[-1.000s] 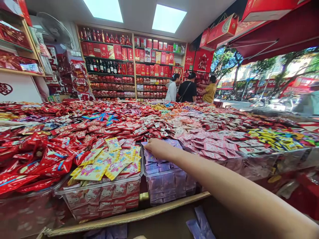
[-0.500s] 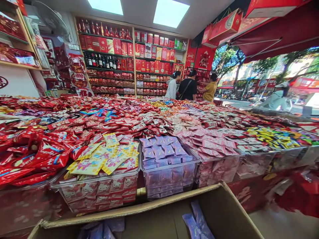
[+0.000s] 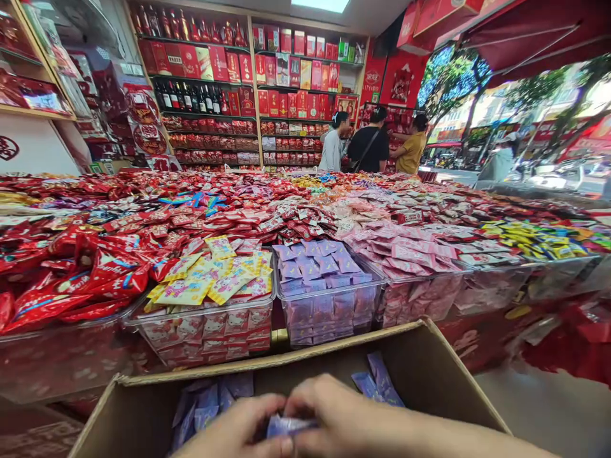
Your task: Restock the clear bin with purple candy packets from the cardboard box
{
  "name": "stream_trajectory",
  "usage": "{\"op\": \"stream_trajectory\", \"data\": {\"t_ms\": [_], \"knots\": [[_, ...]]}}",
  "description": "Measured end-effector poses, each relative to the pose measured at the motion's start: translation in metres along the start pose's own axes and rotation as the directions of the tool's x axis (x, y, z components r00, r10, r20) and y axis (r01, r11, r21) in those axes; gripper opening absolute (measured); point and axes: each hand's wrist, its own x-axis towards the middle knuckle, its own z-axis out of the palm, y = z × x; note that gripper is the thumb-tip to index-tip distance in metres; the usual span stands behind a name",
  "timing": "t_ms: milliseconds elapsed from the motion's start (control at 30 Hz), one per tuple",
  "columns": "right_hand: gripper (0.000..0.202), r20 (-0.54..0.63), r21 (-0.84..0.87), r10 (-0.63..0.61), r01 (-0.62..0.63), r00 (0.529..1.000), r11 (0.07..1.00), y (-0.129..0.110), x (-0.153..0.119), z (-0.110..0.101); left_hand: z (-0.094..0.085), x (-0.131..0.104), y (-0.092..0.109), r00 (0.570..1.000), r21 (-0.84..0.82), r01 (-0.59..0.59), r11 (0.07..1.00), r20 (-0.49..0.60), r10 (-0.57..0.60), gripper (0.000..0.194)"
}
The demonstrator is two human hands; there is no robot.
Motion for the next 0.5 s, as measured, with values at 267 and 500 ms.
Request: {"op": "stream_trajectory", "data": {"t_ms": [267,500], "knots": [[0.024,-0.050,0.734,0.215,-0.110,0.975,0.670,0.000,0.010,-0.029,-0.002,0.001,0.020,0.999,-0.329,0.053,0.943,0.007,-0.054,0.028],[0.027,-0.088,0.724,0.269,-0.124,0.959,0.679,0.000,0.009,-0.029,0.002,0.002,0.016,0.992,-0.425,0.001,0.905,-0.112,-0.053,0.027]]}}
